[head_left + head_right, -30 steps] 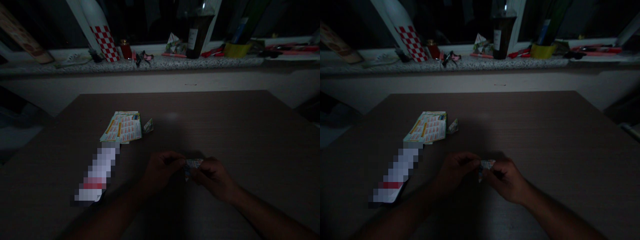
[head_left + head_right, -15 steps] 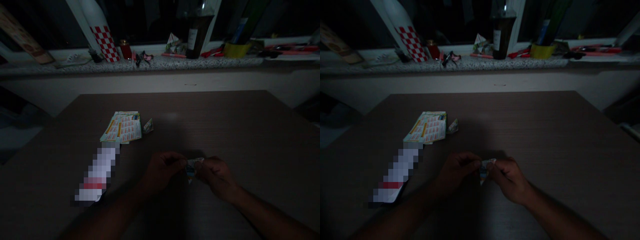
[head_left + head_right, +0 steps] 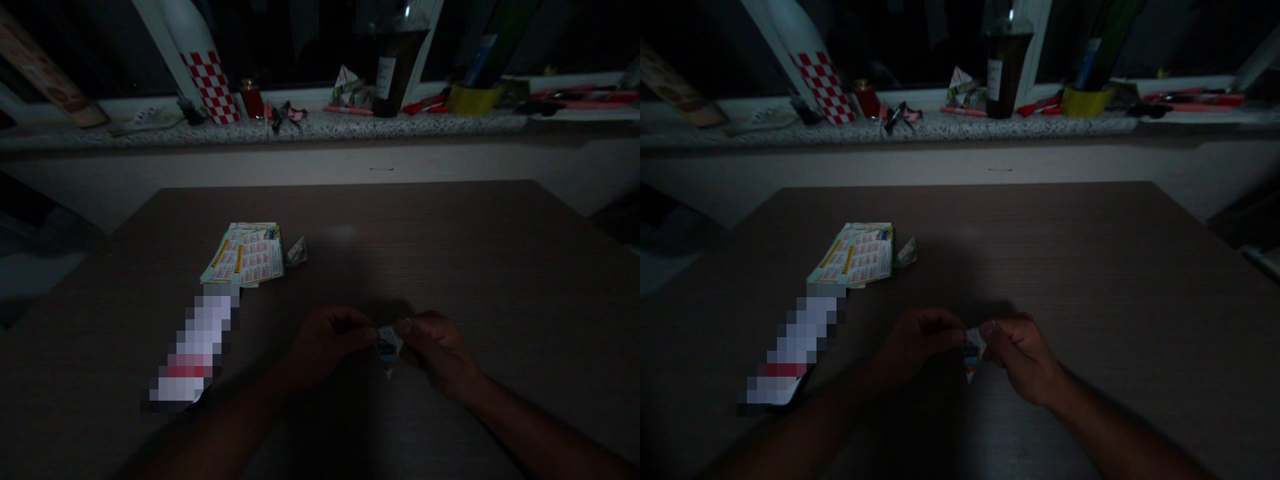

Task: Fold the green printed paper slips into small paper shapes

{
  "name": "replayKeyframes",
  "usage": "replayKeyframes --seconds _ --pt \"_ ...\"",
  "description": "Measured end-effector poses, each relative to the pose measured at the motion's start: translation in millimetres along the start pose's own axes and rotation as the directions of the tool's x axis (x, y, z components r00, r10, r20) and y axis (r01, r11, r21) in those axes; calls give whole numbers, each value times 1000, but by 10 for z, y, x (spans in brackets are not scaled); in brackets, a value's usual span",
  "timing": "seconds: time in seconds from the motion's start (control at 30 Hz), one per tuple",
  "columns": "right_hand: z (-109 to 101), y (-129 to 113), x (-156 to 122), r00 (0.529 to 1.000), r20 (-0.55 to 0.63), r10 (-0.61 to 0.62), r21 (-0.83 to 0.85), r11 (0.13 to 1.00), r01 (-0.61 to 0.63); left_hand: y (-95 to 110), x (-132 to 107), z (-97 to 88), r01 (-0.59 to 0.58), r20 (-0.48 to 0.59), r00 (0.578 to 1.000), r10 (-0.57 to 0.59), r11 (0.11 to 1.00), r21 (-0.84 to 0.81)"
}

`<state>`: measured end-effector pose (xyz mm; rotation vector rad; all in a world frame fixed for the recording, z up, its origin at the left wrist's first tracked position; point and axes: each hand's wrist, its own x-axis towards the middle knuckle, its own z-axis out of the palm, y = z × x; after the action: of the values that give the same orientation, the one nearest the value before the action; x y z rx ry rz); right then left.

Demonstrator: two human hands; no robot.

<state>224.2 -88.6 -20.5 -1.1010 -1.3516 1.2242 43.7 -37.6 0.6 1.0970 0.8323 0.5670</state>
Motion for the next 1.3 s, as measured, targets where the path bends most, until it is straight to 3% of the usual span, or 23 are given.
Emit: replayKeyframes --seconds 0.17,0.27,0.37,0.6,0.83,1.3 --pt "-20 -29 29 995 62 -77 -17 997 79 -30 21 -9 55 27 998 -55 998 6" --pt "-25 -29 47 972 162 -172 -82 979 187 -49 36 -19 44 12 999 -43 998 -56" --pt "-19 -27 46 950 244 -193 -170 956 238 -60 48 -29 35 10 999 -34 995 -90" --pt "-11 -83 19 954 253 -162 -286 929 234 -36 41 -15 35 8 999 -35 995 -93" --pt "-13 -100 57 931 329 -158 -297 918 261 -69 60 -39 38 -21 999 -42 986 -165" --pt "-5 -144 53 933 340 -121 -286 931 225 -43 74 -13 70 -32 996 -84 946 -318"
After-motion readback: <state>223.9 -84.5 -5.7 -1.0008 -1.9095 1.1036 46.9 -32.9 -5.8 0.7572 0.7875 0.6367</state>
